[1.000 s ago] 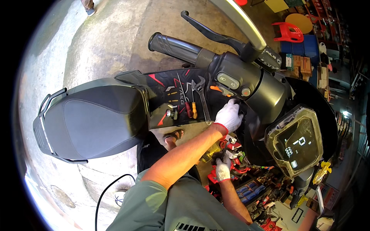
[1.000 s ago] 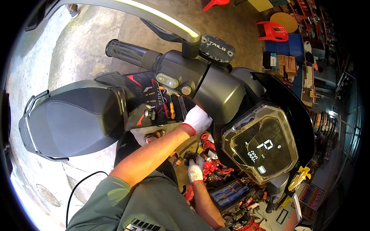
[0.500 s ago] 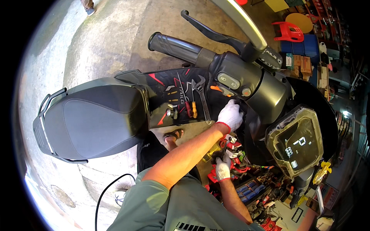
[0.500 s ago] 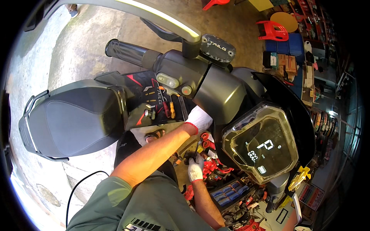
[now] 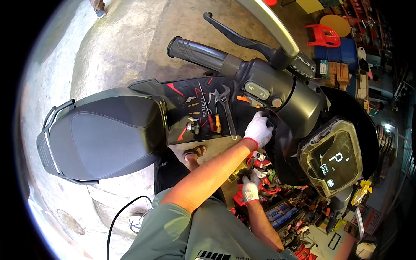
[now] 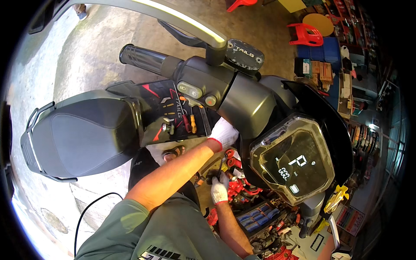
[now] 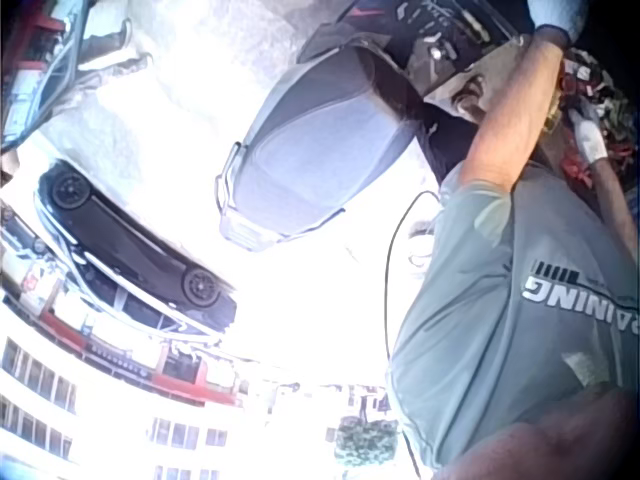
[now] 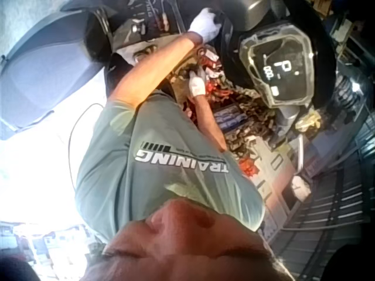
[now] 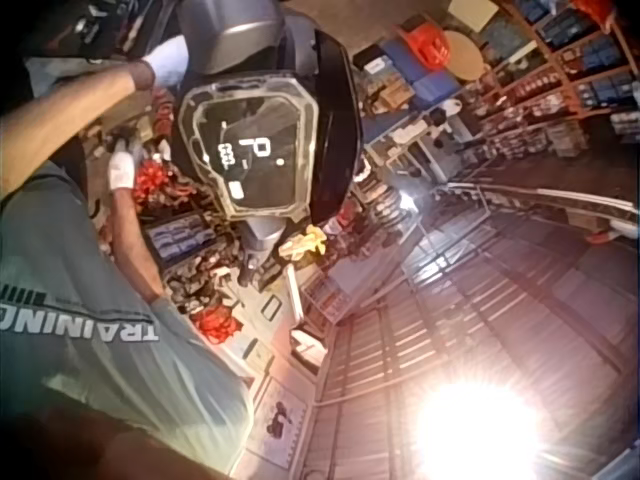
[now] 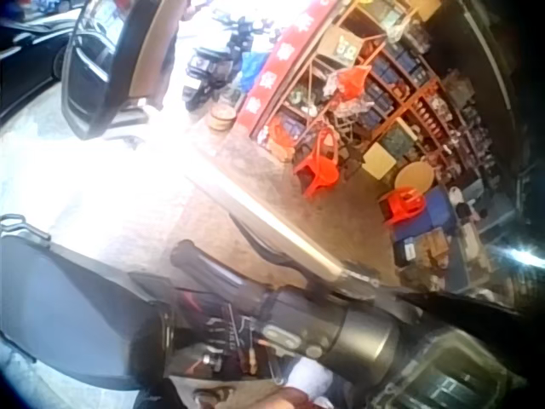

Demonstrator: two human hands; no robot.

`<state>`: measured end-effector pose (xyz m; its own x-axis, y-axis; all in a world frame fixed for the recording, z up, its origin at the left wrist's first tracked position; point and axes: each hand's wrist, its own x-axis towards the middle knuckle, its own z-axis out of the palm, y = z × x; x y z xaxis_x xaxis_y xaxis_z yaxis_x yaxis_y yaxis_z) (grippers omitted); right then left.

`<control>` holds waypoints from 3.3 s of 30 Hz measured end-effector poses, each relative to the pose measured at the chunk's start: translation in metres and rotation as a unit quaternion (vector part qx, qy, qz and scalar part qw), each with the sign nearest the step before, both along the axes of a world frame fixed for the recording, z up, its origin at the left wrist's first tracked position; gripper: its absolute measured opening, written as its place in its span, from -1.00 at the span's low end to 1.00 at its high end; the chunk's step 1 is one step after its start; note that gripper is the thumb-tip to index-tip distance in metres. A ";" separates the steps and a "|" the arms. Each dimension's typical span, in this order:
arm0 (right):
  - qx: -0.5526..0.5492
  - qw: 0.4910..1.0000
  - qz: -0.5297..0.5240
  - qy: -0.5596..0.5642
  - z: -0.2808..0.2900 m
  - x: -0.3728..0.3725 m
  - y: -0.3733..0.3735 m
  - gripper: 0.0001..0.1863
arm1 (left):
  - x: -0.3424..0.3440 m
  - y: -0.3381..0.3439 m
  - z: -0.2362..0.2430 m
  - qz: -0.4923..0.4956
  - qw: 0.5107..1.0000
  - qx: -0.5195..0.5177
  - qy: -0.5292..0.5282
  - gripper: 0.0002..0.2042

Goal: The person manipulates electrical wires and plastic components on a motorcycle, using a tool and their hands to organize and secure parts inside the front housing.

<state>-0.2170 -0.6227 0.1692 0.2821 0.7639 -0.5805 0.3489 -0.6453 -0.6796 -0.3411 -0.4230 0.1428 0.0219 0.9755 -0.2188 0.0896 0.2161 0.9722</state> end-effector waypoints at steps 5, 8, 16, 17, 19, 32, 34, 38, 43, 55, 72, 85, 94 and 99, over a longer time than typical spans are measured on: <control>-0.012 1.000 0.001 -0.004 0.001 0.000 -0.001 -0.72 | -0.006 -0.004 0.001 -0.018 1.000 -0.011 0.003 -0.63; -0.010 1.000 0.008 -0.014 0.000 0.001 -0.002 -0.72 | -0.003 0.001 -0.007 -0.063 0.996 -0.004 0.055 -0.62; -0.017 1.000 -0.012 0.013 -0.001 0.003 -0.002 -0.73 | 0.013 0.002 -0.021 -0.077 0.985 0.064 0.141 -0.65; -0.014 1.000 -0.004 -0.001 -0.001 0.003 -0.001 -0.73 | 0.012 0.002 -0.022 -0.090 0.986 0.052 0.127 -0.64; -0.014 1.000 -0.012 0.015 0.000 0.003 0.000 -0.73 | 0.011 0.003 -0.023 -0.135 0.977 0.049 0.158 -0.64; -0.007 1.000 0.008 0.000 -0.003 0.010 0.001 -0.72 | -0.002 0.004 -0.006 -0.122 0.988 0.008 0.099 -0.65; -0.012 1.000 -0.004 0.022 -0.003 0.010 0.002 -0.71 | -0.002 0.005 -0.004 -0.079 0.994 0.008 0.072 -0.66; -0.012 1.000 0.022 -0.003 -0.005 0.012 0.001 -0.70 | -0.002 -0.002 -0.002 -0.077 0.993 0.012 0.093 -0.66; -0.043 0.990 0.115 -0.067 -0.011 0.020 -0.003 -0.67 | -0.001 -0.006 -0.021 -0.151 0.982 0.052 0.105 -0.67; -0.078 0.997 0.006 -0.020 0.026 -0.016 0.017 -0.66 | 0.014 -0.004 -0.051 -0.075 0.994 0.060 -0.051 -0.69; -0.043 0.998 0.049 -0.015 0.002 -0.002 0.004 -0.65 | 0.019 -0.008 -0.057 -0.073 0.993 0.065 -0.068 -0.71; -0.037 0.998 -0.017 0.045 0.002 -0.010 0.018 -0.65 | 0.024 -0.021 -0.054 -0.067 0.992 0.067 -0.079 -0.72; -0.099 0.989 -0.029 -0.105 0.007 -0.010 0.049 -0.76 | 0.016 -0.016 -0.056 -0.038 0.992 0.078 -0.086 -0.73; 0.055 0.987 0.076 -0.134 -0.005 0.002 0.053 -0.75 | 0.016 -0.023 -0.056 0.021 0.980 0.124 -0.152 -0.74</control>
